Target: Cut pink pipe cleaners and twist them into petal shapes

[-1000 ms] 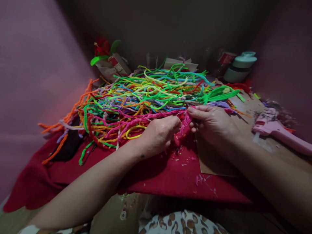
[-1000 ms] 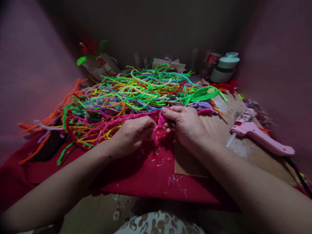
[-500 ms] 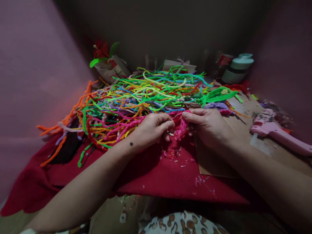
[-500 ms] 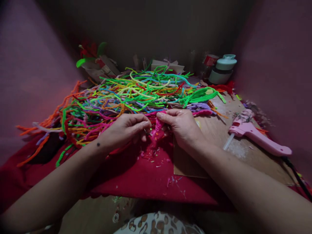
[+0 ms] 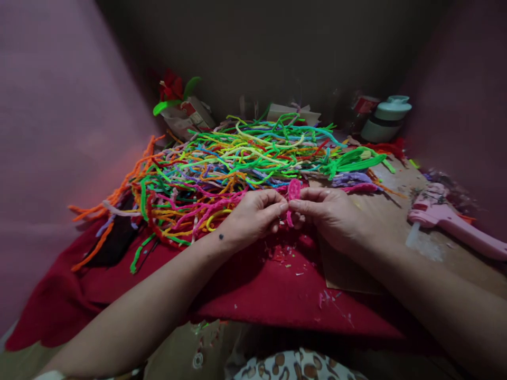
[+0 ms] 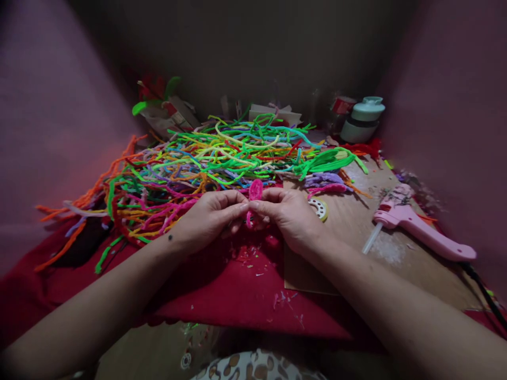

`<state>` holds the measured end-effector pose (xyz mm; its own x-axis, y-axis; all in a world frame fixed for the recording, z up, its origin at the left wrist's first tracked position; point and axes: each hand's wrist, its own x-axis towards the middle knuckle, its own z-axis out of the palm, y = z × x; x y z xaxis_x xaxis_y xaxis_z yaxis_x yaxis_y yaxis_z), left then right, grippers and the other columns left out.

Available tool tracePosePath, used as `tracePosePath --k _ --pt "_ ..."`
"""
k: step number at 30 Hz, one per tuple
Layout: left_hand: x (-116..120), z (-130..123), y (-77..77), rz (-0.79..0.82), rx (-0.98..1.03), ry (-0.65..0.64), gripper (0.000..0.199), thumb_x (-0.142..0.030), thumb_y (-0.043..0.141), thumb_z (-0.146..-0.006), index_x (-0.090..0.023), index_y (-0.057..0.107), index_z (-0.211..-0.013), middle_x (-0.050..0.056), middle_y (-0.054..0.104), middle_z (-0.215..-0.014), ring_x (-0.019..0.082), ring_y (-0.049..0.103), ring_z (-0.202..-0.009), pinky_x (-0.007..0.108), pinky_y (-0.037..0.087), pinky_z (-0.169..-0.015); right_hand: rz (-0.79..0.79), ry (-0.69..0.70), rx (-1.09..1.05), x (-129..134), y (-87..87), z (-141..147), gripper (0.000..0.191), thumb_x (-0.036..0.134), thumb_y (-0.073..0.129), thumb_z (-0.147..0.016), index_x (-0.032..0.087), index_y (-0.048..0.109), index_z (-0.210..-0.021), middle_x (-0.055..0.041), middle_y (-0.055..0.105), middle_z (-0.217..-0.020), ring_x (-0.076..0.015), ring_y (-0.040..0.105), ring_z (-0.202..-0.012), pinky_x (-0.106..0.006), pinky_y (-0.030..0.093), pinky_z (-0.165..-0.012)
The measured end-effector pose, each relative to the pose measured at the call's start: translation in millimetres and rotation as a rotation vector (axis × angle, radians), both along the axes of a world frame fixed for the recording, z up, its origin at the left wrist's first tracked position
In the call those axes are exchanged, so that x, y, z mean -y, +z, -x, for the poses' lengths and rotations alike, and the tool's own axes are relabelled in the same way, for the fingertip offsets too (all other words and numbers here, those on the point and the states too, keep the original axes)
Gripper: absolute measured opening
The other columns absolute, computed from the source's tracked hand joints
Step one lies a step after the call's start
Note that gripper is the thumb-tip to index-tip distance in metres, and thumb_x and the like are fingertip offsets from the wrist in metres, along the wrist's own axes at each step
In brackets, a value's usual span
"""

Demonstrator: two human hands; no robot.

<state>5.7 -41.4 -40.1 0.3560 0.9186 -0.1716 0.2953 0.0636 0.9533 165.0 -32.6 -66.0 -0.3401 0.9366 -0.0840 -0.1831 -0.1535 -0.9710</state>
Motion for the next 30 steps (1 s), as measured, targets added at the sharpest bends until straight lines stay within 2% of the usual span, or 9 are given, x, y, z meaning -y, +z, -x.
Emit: tracePosePath --k 3,7,12,17,22,26,28,30 --pt "-3 -1 -2.6 -0.042 0.027 0.056 0.011 -0.026 0.052 -0.083 -0.015 0.051 -0.079 -0.006 0.048 -0.052 0.004 0.04 -0.04 0.016 0.027 -0.039 -0.068 -0.018 0.124 3 6.2 1 0.02 0.033 0.067 -0.07 0.015 0.059 -0.067 0.0011 0.057 -0.058 -0.0094 0.05 -0.05 -0.023 0.038 -0.051" --pt "-8 1 -5.4 -0.111 0.163 0.112 0.016 -0.03 0.058 -0.079 -0.015 0.057 -0.085 -0.004 0.052 -0.064 0.004 0.042 -0.047 0.016 0.031 -0.044 -0.147 0.044 0.269 5 13.8 3 0.02 0.029 0.061 -0.074 0.016 0.056 -0.061 0.0016 0.055 -0.052 -0.0084 0.047 -0.047 -0.023 0.036 -0.049" --pt "-10 6 -8.7 0.013 0.29 0.045 0.021 -0.03 0.067 -0.072 -0.014 0.064 -0.085 -0.002 0.055 -0.065 0.003 0.037 -0.046 0.018 0.024 -0.042 -0.155 0.117 0.361 7 14.3 4 0.024 0.021 0.056 -0.075 0.016 0.054 -0.051 0.0021 0.053 -0.047 -0.0071 0.043 -0.044 -0.022 0.033 -0.048" --pt "-11 11 -10.4 0.185 0.408 0.006 0.022 -0.026 0.069 -0.07 -0.014 0.065 -0.088 -0.002 0.054 -0.063 0.003 0.039 -0.047 0.017 0.026 -0.045 -0.116 0.23 0.325 7 12.5 1 0.022 0.02 0.056 -0.073 0.015 0.058 -0.052 0.0009 0.056 -0.048 -0.0075 0.044 -0.046 -0.022 0.035 -0.05" --pt "-11 12 -7.1 0.225 0.377 -0.043 0.016 -0.021 0.07 -0.067 -0.012 0.064 -0.078 -0.002 0.056 -0.058 0.003 0.041 -0.044 0.017 0.026 -0.043 -0.049 0.34 0.281 4 12.2 -2 0.015 0.021 0.062 -0.072 0.013 0.064 -0.059 0.001 0.057 -0.048 -0.0073 0.044 -0.044 -0.022 0.033 -0.048" --pt "-9 6 -9.1 0.139 0.423 0.08 0.015 -0.022 0.072 -0.065 -0.013 0.061 -0.071 -0.005 0.051 -0.05 0.003 0.04 -0.04 0.017 0.026 -0.04 -0.01 0.345 0.155 2 5.0 -4 0.019 0.027 0.064 -0.073 0.013 0.065 -0.061 0.0002 0.058 -0.049 -0.0082 0.046 -0.045 -0.023 0.034 -0.048" --pt "-7 3 -10.3 0.071 0.431 0.166 0.016 -0.024 0.072 -0.064 -0.013 0.061 -0.069 -0.005 0.053 -0.052 0.003 0.041 -0.04 0.017 0.027 -0.04 0.015 0.317 0.12 2 2.2 -3 0.019 0.029 0.065 -0.073 0.013 0.065 -0.063 0.0008 0.056 -0.048 -0.0085 0.046 -0.044 -0.024 0.033 -0.047" --pt "-6 2 -10.2 0.041 0.401 0.189 0.018 -0.025 0.073 -0.064 -0.014 0.061 -0.069 -0.005 0.054 -0.055 0.003 0.041 -0.04 0.017 0.027 -0.04 0.012 0.299 0.138 2 2.3 -2 0.019 0.028 0.064 -0.073 0.014 0.064 -0.06 0.0011 0.055 -0.047 -0.0085 0.045 -0.043 -0.024 0.032 -0.046"
